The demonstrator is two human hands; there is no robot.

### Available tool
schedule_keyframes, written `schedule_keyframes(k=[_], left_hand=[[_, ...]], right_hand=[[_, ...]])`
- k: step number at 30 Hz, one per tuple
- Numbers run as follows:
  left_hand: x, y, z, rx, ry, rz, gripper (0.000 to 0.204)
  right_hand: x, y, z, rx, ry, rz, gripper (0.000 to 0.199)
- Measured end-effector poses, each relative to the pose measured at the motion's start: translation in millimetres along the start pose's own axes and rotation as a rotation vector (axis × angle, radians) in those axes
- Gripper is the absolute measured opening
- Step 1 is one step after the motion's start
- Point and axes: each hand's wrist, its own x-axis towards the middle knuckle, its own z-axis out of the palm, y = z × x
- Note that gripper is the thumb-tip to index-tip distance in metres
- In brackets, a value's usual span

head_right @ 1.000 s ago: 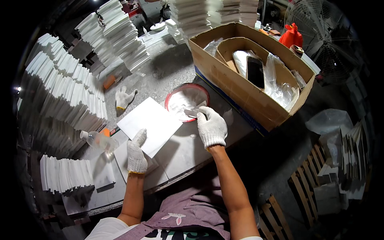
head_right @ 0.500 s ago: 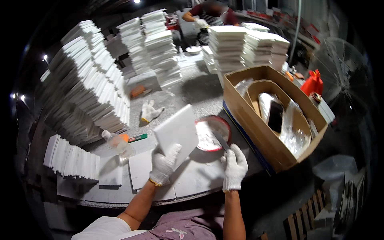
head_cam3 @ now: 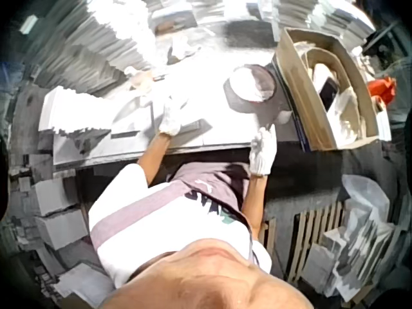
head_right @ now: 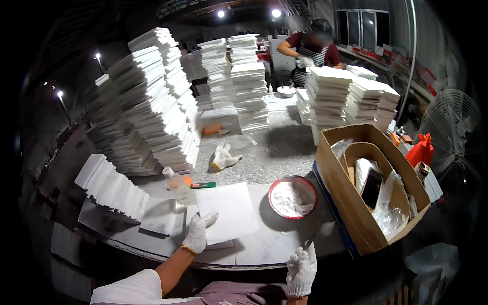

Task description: The person scrapes the edges of white rectangular tiles with a metal tool, then stacks them on a table. The person handles tiles one at a time, rotating them to scrape different sides before stacking.

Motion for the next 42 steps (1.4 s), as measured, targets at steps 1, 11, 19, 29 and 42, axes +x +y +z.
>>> schedule_keyframes(k=[1, 11, 19, 29, 42], left_hand=[[-2.2, 0.9, -12.0, -0.017, 0.028, -0.021, 0.028], [-15.7, 12.2, -56.8, 0.081, 0.034, -0.247, 0.033], [5.5, -19.2, -86.7, 0.117, -0.045, -0.239, 0.032], [2.2, -8.8, -83.9, 0.181, -0.053, -0.237, 0.03], [-6.3, 14.9, -96.8, 1.219, 0.097, -0.09, 0.038]], right_hand=[[-2.2, 1.8, -0.2, 0.002, -0.044, 0.024, 0.04], [-22.4, 42.0, 15.0, -0.068, -0.174, 0.273, 0.022], [-31.7, 54.5, 8.3, -0.085, -0.156, 0.283, 0.023], [-37.5, 65.5, 1.9, -0.24, -0.169, 0.289, 0.023], [-42.9, 60.4, 1.3, -0.311, -0.215, 0.31, 0.026]])
